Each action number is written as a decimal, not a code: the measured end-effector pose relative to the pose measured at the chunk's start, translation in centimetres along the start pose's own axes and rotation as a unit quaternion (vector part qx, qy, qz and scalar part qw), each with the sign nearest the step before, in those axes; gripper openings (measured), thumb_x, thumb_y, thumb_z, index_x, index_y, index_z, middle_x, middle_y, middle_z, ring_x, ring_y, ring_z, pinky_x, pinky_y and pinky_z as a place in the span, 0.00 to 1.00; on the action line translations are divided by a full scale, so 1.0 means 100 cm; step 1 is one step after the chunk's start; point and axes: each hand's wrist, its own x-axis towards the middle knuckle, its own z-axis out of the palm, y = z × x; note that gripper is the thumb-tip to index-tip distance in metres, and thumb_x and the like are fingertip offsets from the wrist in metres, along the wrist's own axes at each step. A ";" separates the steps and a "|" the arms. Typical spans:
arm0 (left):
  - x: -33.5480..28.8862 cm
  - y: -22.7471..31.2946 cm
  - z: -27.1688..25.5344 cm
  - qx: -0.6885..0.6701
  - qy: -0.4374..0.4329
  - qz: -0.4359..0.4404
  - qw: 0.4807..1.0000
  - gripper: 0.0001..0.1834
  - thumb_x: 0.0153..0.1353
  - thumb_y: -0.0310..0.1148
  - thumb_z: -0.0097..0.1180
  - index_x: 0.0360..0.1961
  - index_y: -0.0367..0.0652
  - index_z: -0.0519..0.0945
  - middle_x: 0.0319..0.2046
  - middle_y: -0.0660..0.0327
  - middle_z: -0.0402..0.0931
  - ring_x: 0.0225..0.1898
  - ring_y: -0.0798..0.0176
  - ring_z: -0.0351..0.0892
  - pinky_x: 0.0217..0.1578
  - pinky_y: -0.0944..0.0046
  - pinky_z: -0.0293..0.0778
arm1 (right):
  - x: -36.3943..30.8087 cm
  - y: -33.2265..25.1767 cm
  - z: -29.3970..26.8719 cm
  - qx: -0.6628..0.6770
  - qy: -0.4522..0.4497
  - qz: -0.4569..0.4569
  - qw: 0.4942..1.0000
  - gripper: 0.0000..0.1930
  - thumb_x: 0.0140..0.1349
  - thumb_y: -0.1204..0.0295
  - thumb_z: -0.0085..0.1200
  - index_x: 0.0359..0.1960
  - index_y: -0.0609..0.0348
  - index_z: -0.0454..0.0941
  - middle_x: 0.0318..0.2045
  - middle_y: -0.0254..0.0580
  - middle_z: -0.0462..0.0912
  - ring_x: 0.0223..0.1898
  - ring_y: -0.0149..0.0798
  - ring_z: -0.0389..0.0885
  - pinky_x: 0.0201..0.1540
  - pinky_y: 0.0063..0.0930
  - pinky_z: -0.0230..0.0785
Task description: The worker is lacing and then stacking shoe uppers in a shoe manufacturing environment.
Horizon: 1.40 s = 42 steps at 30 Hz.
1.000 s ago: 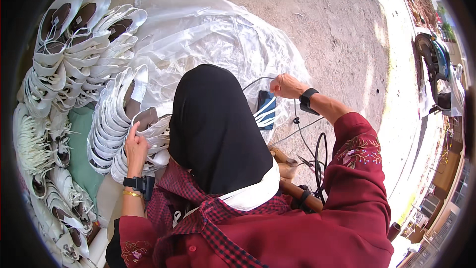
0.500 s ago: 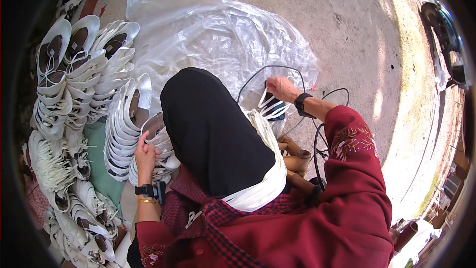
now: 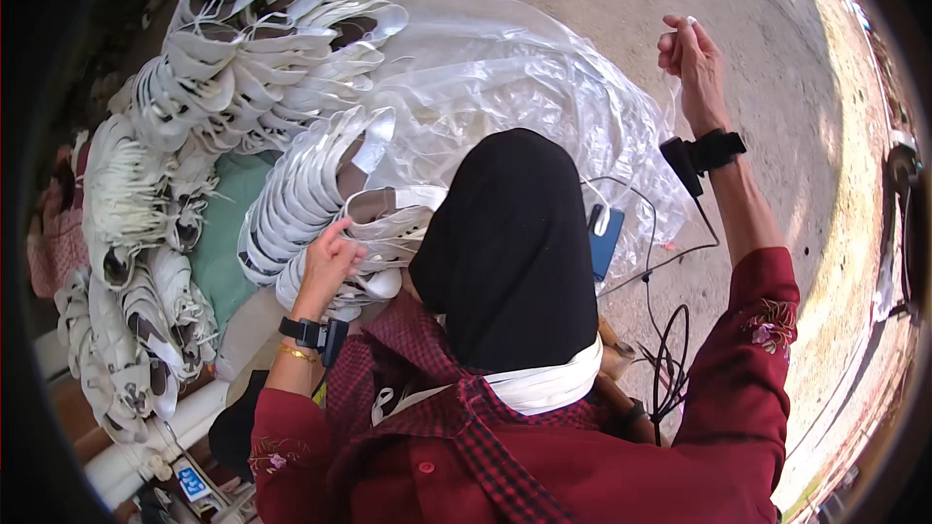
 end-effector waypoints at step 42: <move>-0.057 0.034 -0.046 -0.248 0.089 0.275 0.924 0.19 0.67 0.34 0.51 0.58 0.43 0.74 0.41 0.70 0.77 0.39 0.77 0.72 0.44 0.70 0.70 | -0.127 -0.092 0.370 0.097 -0.590 0.231 0.768 0.10 0.72 0.68 0.42 0.42 0.62 0.73 0.27 0.40 0.80 0.34 0.38 0.84 0.40 0.27 0.78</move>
